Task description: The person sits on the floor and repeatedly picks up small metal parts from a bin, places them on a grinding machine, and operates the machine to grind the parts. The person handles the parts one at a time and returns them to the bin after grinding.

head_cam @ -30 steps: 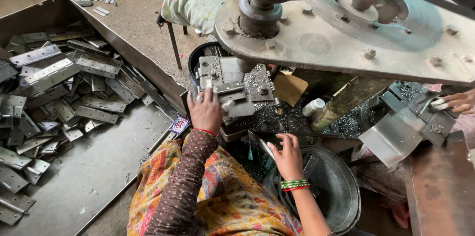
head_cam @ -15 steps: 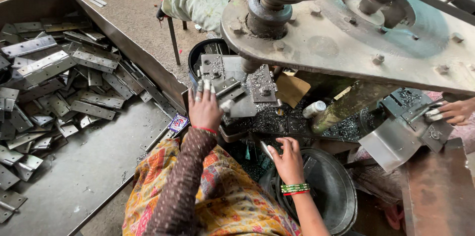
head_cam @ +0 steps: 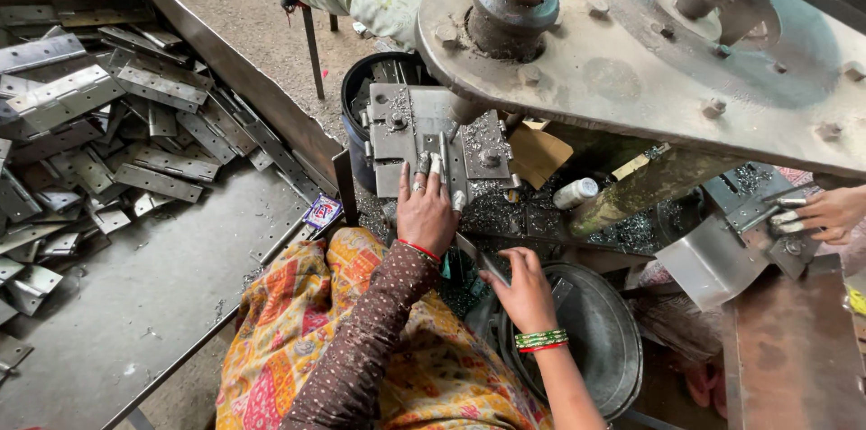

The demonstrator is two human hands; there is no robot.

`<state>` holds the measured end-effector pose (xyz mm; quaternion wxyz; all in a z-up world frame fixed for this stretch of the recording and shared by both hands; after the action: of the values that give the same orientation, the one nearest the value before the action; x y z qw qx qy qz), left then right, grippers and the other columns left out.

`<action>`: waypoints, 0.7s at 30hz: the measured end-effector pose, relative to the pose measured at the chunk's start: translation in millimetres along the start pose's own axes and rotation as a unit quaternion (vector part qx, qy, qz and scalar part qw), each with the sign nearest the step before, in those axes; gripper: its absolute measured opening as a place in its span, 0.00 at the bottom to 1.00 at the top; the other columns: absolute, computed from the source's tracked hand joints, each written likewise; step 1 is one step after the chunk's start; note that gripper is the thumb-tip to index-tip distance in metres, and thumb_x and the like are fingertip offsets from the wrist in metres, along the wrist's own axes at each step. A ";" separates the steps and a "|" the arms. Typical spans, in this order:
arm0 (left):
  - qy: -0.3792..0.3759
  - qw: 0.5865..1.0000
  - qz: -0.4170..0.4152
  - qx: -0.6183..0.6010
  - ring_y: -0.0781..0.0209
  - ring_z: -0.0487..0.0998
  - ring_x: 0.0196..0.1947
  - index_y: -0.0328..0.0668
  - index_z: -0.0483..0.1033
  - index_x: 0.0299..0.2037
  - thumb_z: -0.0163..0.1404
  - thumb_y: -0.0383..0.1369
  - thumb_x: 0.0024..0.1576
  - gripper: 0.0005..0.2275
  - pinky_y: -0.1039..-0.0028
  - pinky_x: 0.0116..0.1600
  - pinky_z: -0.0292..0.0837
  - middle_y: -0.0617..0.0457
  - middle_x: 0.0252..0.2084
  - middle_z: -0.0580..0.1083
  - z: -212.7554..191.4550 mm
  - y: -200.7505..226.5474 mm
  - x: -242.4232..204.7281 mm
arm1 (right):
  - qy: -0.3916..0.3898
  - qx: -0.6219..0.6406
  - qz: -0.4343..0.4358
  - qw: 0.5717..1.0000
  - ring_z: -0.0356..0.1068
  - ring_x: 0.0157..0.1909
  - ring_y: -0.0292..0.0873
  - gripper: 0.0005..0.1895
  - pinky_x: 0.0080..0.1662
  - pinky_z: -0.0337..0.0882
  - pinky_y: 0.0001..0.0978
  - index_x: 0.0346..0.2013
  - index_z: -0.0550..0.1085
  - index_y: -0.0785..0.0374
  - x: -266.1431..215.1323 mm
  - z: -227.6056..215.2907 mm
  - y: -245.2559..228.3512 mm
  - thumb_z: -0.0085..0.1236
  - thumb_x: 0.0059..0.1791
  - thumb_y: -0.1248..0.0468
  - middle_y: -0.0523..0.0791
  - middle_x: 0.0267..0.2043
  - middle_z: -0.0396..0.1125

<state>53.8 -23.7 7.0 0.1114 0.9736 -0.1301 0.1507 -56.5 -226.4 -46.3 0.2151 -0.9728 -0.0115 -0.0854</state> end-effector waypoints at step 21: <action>0.058 0.997 0.020 0.050 0.47 0.71 0.60 0.30 0.77 0.50 0.43 0.31 0.58 0.15 0.46 0.76 0.41 0.39 0.57 0.72 18.8 -14.3 28.0 | -0.198 -0.063 0.047 0.977 0.75 0.36 0.62 0.24 0.40 0.75 0.53 0.37 0.70 0.65 4.4 22.6 14.5 0.60 0.47 0.46 0.58 0.30 0.72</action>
<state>88.7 -21.3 -4.0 0.0670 0.9648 -0.1350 0.2155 -47.7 -230.1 -71.8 0.1503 -0.9815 -0.0028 0.1184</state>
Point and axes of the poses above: each hand's wrist, its own x-axis towards the middle knuckle, its own z-axis out of the palm, y = z × x, the point moved 3 cm from there along x, towards the middle knuckle
